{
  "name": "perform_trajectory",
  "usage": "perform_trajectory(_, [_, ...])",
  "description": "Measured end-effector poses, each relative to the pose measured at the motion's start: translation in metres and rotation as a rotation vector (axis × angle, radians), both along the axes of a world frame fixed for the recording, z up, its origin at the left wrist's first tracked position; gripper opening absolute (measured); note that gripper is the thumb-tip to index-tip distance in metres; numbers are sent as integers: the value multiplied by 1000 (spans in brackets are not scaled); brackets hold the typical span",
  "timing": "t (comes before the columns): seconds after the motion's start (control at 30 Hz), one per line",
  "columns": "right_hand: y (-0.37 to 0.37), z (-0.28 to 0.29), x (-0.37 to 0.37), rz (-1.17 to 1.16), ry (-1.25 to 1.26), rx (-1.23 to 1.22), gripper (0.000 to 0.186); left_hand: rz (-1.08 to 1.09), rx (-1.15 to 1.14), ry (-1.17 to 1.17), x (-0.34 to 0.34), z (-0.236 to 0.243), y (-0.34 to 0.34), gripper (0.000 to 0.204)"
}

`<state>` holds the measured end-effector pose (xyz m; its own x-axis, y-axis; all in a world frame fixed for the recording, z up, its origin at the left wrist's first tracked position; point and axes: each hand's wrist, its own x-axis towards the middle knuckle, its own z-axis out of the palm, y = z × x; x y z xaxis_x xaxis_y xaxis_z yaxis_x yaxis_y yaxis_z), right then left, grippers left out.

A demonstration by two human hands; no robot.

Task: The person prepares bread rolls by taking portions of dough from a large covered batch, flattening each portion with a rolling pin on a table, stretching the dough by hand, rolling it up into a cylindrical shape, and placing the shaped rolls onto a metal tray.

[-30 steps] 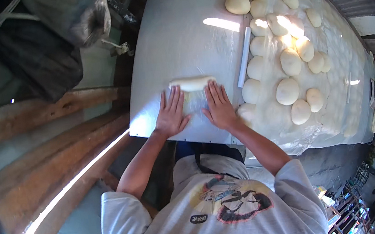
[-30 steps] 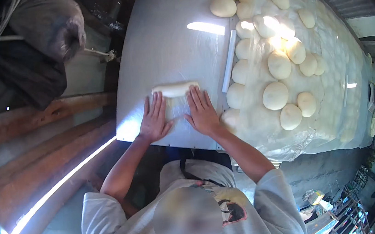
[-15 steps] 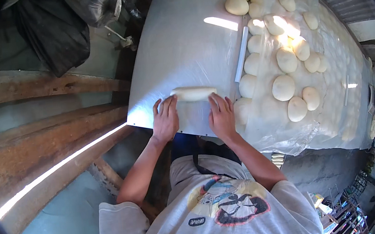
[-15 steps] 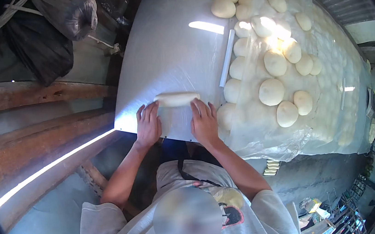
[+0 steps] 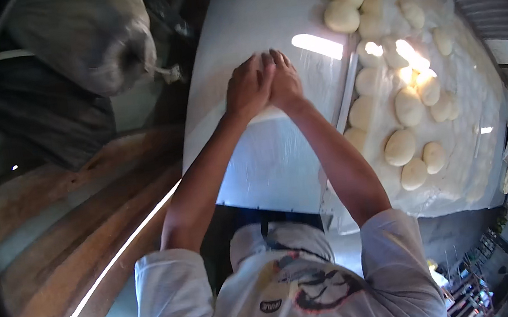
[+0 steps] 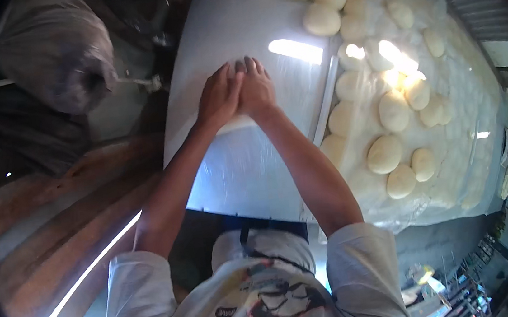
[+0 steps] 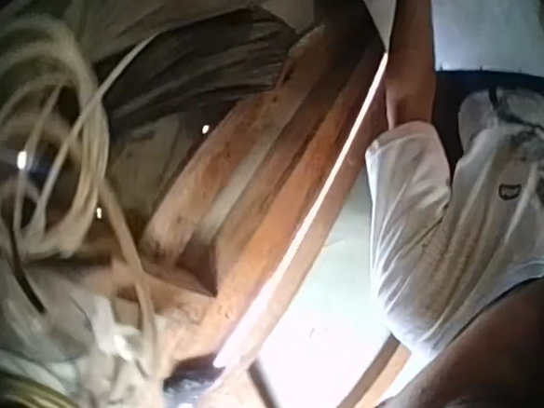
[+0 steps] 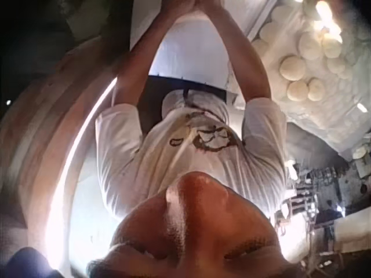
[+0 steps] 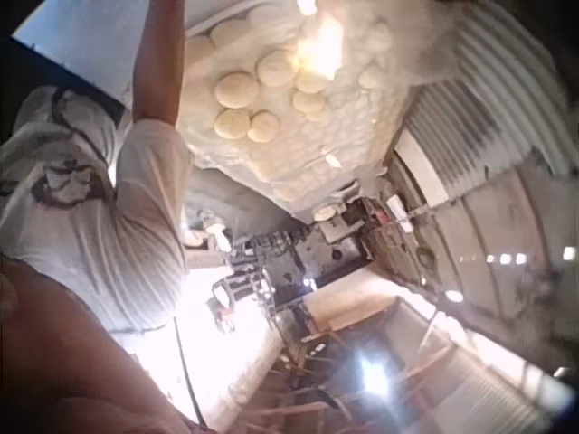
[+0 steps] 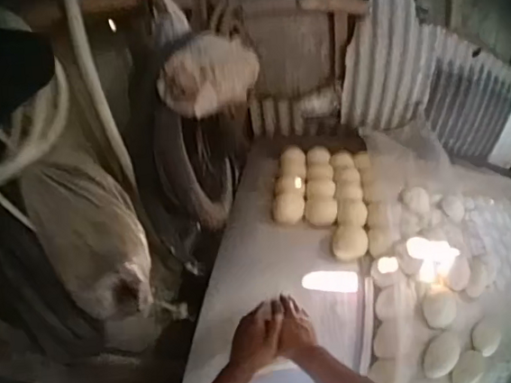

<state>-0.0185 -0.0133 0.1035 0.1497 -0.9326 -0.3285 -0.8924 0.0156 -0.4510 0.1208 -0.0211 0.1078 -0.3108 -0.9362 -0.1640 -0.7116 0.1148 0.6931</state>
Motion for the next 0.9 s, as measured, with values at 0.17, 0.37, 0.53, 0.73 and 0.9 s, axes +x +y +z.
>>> perform_trajectory(0.17, [168, -45, 29, 115, 36, -235, 70, -285, -105, -156, -3, 27, 118, 84])
perform_trajectory(0.37, [-13, -74, -5, 70, 229, -382, 76, -167, -381, -446, -3, -50, -14, 96])
perform_trajectory(0.53, [10, -51, -5, -36, 141, -419, 76, -157, -382, -433, 3, -50, -25, 97])
perform_trajectory(0.73, [98, -41, -6, 20, 90, -151, 82, -292, -382, -477, 37, -38, 64, 101])
perform_trajectory(0.9, [-43, -65, -60, -313, 134, -264, 81, 28, -430, -365, 42, -85, -49, 84])
